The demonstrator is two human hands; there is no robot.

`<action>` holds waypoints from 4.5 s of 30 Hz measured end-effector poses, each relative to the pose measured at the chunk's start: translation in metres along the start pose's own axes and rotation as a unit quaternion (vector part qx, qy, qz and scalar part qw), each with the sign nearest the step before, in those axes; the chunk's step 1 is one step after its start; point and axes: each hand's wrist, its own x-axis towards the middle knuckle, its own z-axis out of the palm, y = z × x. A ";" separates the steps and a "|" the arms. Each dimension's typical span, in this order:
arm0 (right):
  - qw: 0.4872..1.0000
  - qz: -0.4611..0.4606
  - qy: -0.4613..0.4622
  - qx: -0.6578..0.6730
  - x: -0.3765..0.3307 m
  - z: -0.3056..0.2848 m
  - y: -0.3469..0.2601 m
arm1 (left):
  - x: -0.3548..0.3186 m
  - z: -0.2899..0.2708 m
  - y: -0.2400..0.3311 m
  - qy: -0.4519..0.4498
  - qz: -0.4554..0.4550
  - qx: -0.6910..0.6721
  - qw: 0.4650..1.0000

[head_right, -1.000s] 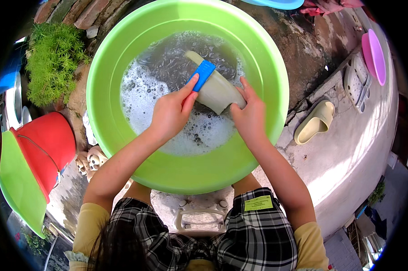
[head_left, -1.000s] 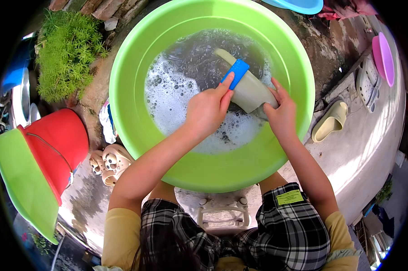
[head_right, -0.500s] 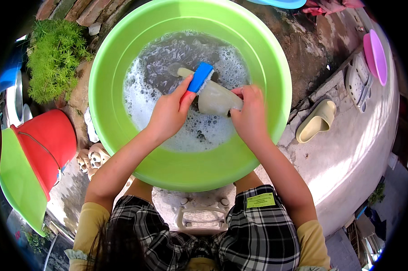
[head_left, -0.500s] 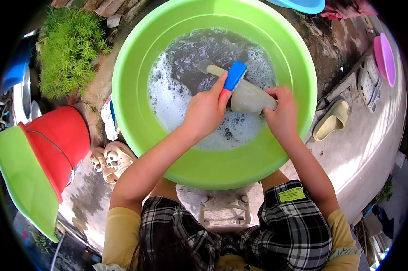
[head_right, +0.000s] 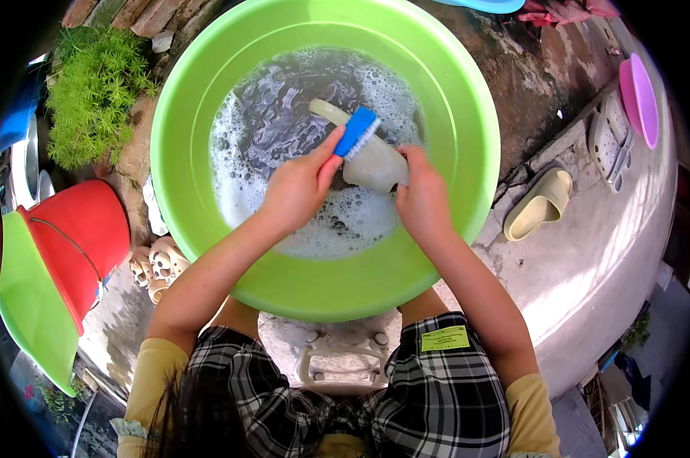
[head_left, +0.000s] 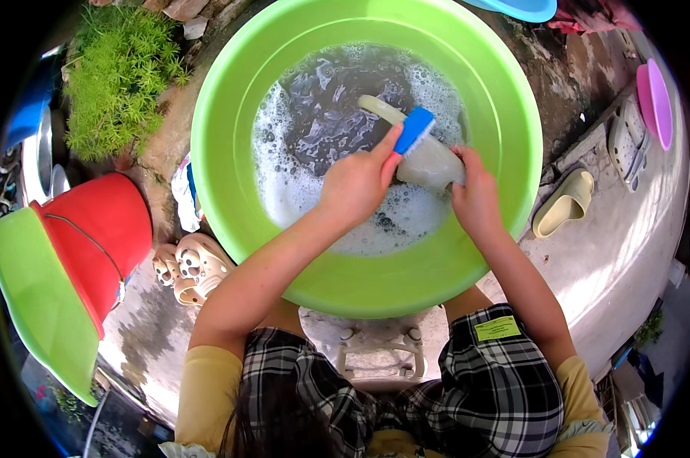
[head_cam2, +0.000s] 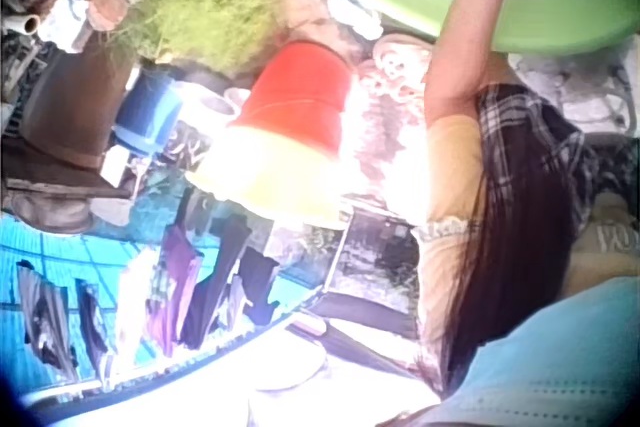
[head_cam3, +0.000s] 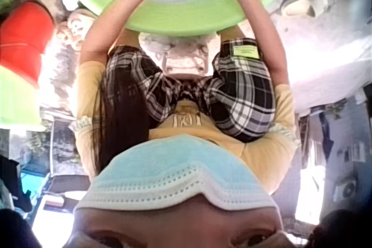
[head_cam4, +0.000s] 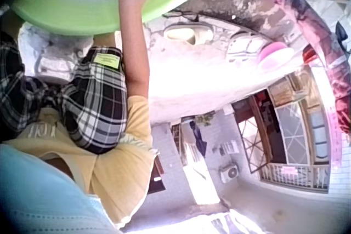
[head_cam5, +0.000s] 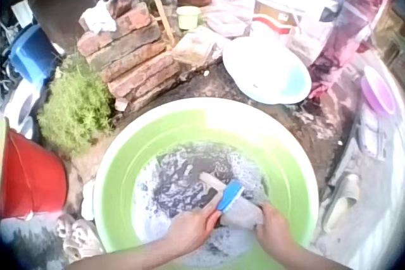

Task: The person scrubs a beige slipper with a blue brush in a green basin filled with soapy water. They repeatedly dip the slipper and brush into the water, scrubbing the sole and upper surfaces of the footwear.

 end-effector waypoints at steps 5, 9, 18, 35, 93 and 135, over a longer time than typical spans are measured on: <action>0.999 -0.043 0.020 -0.004 0.003 0.002 0.003 | 0.024 -0.016 -0.011 0.001 -0.050 -0.029 0.998; 0.998 0.057 -0.020 -0.010 0.004 -0.007 -0.004 | -0.015 0.001 0.028 -0.033 0.058 -0.035 0.997; 0.939 0.166 0.032 0.299 0.017 0.002 0.023 | -0.027 0.014 0.026 -0.010 0.143 0.084 0.986; 0.997 0.019 0.054 -0.043 0.004 -0.003 -0.001 | -0.011 0.003 0.036 0.013 0.107 0.024 0.994; 0.749 0.306 -0.021 0.588 0.017 -0.012 0.026 | -0.025 0.000 0.016 0.099 0.181 -0.124 0.971; 0.741 0.305 -0.026 0.598 0.018 -0.011 0.016 | -0.012 -0.016 0.011 0.140 0.037 -0.267 0.953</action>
